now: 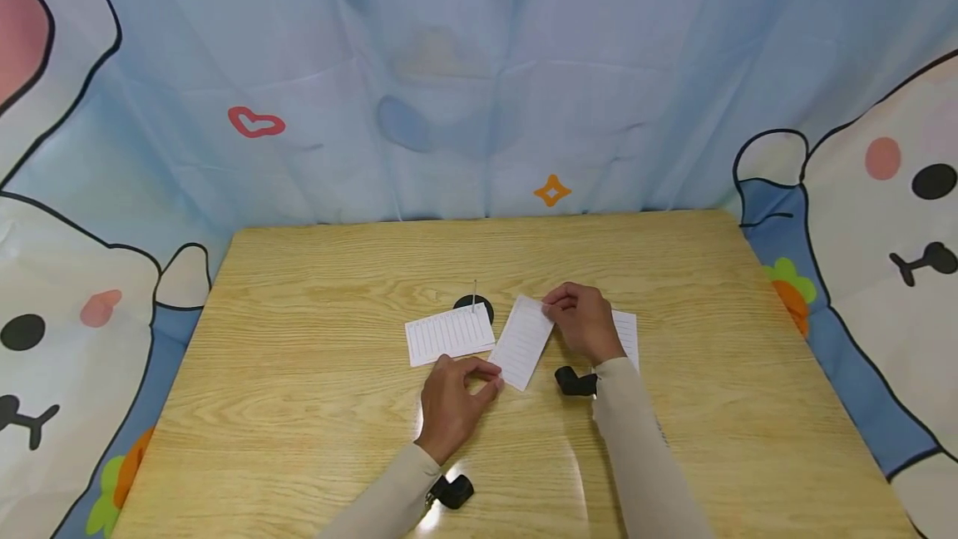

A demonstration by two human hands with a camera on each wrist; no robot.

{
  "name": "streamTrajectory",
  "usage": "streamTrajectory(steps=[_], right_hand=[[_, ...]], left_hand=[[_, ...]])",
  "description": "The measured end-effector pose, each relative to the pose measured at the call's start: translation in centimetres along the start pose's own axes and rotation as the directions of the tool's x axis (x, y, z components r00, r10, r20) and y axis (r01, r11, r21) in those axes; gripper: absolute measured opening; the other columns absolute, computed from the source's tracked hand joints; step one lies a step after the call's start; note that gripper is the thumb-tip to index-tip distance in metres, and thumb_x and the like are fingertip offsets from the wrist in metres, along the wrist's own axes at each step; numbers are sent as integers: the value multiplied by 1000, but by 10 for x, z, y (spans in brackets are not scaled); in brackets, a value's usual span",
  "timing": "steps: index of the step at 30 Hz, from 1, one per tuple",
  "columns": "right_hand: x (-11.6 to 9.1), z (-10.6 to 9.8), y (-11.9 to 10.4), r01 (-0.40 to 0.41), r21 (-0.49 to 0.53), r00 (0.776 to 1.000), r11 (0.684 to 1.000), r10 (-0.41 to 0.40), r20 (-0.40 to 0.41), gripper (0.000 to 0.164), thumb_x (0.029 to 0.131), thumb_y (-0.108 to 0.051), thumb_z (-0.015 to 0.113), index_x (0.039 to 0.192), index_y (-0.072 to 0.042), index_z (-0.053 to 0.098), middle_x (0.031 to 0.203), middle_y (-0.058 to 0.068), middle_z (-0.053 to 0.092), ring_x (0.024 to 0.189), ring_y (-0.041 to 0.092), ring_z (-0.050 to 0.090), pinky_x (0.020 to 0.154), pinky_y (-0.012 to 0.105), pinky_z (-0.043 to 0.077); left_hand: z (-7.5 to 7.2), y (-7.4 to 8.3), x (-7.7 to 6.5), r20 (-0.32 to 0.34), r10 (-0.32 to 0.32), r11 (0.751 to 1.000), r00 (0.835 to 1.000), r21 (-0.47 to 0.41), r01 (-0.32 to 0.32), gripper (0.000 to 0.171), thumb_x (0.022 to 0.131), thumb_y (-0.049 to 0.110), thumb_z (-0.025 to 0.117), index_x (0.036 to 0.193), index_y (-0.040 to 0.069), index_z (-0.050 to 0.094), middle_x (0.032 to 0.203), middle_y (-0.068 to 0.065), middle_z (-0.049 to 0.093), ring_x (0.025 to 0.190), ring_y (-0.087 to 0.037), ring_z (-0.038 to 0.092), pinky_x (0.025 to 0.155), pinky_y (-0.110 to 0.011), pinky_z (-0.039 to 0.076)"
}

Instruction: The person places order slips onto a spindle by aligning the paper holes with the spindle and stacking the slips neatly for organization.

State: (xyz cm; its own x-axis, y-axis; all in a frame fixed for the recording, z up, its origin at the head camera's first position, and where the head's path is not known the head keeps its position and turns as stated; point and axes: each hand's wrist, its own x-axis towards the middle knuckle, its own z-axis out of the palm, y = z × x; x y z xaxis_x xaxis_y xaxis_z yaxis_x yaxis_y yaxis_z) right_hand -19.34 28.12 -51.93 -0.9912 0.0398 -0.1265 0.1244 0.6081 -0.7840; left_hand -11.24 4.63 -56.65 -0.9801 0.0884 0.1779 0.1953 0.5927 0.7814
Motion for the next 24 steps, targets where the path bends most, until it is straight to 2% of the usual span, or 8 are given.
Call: streamTrajectory(steps=[6, 11, 15, 20, 24], right_hand=[[-5, -7, 1, -16, 148, 1000, 989, 13, 23, 22, 104, -14, 69, 118, 2, 71, 102, 15, 76, 85, 18, 67, 72, 27, 55], [-8, -8, 4, -64, 248, 998, 967, 57, 35, 27, 104, -15, 69, 124, 3, 69, 97, -3, 76, 83, 9, 67, 75, 28, 57], [-12, -5, 1, -99, 312, 995, 945, 98, 19, 29, 103, -17, 71, 124, 3, 69, 91, -12, 74, 82, 4, 67, 77, 28, 58], [-18, 3, -6, -133, 410, 989, 902, 147, -4, 29, 102, -17, 73, 123, 2, 69, 88, -14, 74, 82, 4, 66, 79, 27, 58], [-22, 12, -12, -156, 481, 983, 863, 184, -13, 27, 101, -17, 73, 123, -1, 69, 88, -15, 74, 83, 3, 66, 80, 25, 57]], left_hand=[[-6, -6, 2, -58, -10, 994, 998, -112, 4, 10, 88, 29, 88, 96, 25, 83, 84, 13, 80, 74, -6, 50, 66, -16, 38], [-10, -8, 4, -121, -30, 982, 992, -189, 7, 12, 88, 27, 88, 95, 23, 80, 89, 9, 78, 74, -12, 53, 68, -19, 40], [-12, -6, 4, -133, -63, 967, 989, -254, 27, 11, 90, 27, 86, 96, 25, 77, 91, 9, 77, 73, -10, 55, 70, -22, 43], [-14, -3, 5, -133, -63, 939, 989, -344, 14, 8, 93, 24, 84, 98, 24, 78, 88, 7, 77, 74, -4, 61, 70, -22, 50], [-17, 0, 6, -165, -46, 923, 985, -385, -22, 5, 93, 19, 83, 97, 20, 80, 83, 2, 77, 73, -5, 66, 66, -24, 54]])
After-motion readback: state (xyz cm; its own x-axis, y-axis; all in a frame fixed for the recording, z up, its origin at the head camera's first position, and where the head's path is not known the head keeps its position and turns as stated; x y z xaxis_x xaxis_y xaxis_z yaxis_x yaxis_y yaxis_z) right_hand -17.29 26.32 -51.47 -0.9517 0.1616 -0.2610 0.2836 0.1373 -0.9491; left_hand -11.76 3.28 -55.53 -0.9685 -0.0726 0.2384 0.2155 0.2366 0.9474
